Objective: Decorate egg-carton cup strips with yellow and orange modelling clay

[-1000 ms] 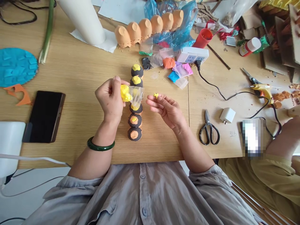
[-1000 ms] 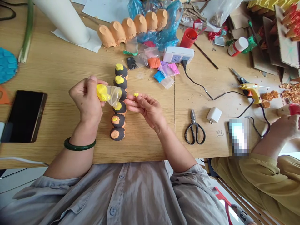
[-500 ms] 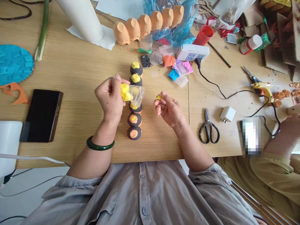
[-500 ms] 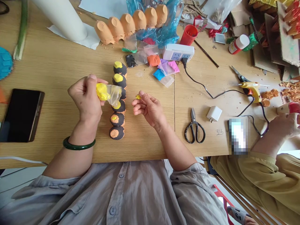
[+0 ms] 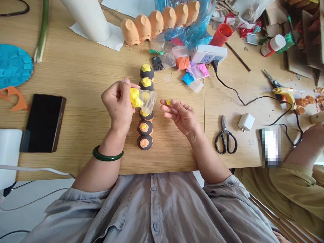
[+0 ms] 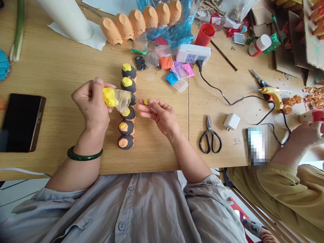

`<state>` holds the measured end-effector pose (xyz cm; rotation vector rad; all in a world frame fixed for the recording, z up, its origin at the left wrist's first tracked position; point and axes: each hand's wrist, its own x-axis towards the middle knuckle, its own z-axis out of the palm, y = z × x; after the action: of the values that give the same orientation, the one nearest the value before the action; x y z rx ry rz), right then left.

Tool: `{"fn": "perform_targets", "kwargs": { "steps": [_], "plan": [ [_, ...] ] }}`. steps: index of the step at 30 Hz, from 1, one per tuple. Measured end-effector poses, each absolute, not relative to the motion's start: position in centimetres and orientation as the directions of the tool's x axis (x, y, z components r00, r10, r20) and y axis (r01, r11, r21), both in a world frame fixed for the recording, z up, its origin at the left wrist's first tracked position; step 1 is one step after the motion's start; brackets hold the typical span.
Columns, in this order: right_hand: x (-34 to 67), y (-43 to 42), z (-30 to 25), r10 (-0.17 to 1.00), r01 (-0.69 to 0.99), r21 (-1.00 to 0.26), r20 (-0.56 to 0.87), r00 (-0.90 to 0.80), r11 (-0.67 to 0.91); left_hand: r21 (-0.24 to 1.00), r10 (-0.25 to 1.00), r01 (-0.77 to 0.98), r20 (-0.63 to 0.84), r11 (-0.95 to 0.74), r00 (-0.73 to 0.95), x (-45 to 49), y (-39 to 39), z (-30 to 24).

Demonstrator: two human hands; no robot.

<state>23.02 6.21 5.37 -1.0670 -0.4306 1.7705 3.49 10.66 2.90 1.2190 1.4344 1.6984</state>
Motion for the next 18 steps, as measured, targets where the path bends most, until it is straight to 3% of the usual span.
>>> {"fn": "perform_targets", "kwargs": {
  "steps": [18],
  "plan": [
    [23.07,6.71,5.42,0.839,-0.490,-0.691,-0.507,-0.195,-0.532,0.952,0.872,0.118,0.305,-0.282,-0.382,3.55,10.63,2.89]
  ]
}}
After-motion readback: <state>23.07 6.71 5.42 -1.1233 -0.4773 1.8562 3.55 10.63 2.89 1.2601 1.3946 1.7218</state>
